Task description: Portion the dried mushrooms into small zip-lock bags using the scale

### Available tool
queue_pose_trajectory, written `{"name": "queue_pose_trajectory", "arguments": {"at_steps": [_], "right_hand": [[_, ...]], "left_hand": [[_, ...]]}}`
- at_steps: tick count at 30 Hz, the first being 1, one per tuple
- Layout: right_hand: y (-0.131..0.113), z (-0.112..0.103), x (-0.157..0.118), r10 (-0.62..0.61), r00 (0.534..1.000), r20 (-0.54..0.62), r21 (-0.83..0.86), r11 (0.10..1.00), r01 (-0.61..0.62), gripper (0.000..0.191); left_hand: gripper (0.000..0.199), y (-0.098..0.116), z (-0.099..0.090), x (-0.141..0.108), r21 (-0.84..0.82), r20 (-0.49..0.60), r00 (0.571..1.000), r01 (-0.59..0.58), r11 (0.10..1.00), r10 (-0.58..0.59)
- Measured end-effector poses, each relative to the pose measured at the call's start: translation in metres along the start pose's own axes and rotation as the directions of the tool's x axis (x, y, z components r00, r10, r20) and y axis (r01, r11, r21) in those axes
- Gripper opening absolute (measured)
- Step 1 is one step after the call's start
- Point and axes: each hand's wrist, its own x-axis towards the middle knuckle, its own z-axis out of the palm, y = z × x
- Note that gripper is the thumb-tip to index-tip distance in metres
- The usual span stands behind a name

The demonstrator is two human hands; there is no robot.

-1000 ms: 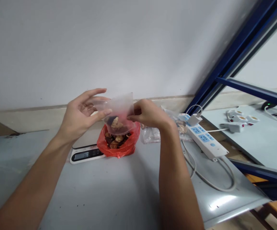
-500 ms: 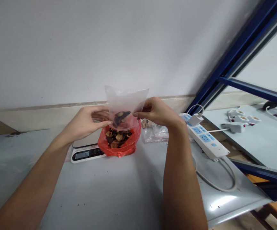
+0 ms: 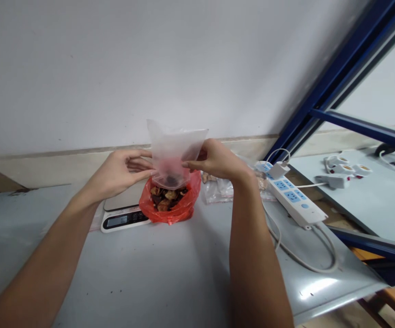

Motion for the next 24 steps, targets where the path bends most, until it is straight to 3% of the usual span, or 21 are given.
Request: {"name": "queue_pose_trajectory", "arguments": {"at_steps": [6,15,18,21,24], "right_hand": [[0.003,-0.002,-0.002,0.018,1.000,-0.009,0.172,0.985,-0.016,0.039],[0.002,0.000,0.003,-0.027,1.000,0.002,0.124,0.992,0.026,0.042],[0.004,0.005,0.006,-0.015,0.998,0.055,0.198,0.980,0.003,0.037],[0.003,0.008,0.007,-0.027,0.999,0.031,0.260,0.965,0.018,0.030],[0.000,0.007,0.006,-0.031,0.999,0.044,0.231,0.973,0.020,0.023]], "left_hand": [[0.024,-0.001,-0.004,-0.001,0.032,-0.059,0.997,0.050,0.998,-0.048],[0.021,0.004,-0.005,-0.002,-0.030,-0.130,0.990,0.045,0.999,-0.049],[0.025,0.005,-0.007,-0.004,-0.050,-0.134,0.989,0.059,0.997,-0.065],[0.036,0.004,-0.010,-0.006,-0.057,-0.094,0.993,0.065,0.996,-0.070],[0.051,0.002,-0.016,-0.006,-0.110,-0.175,0.984,-0.005,0.994,-0.014]]}}
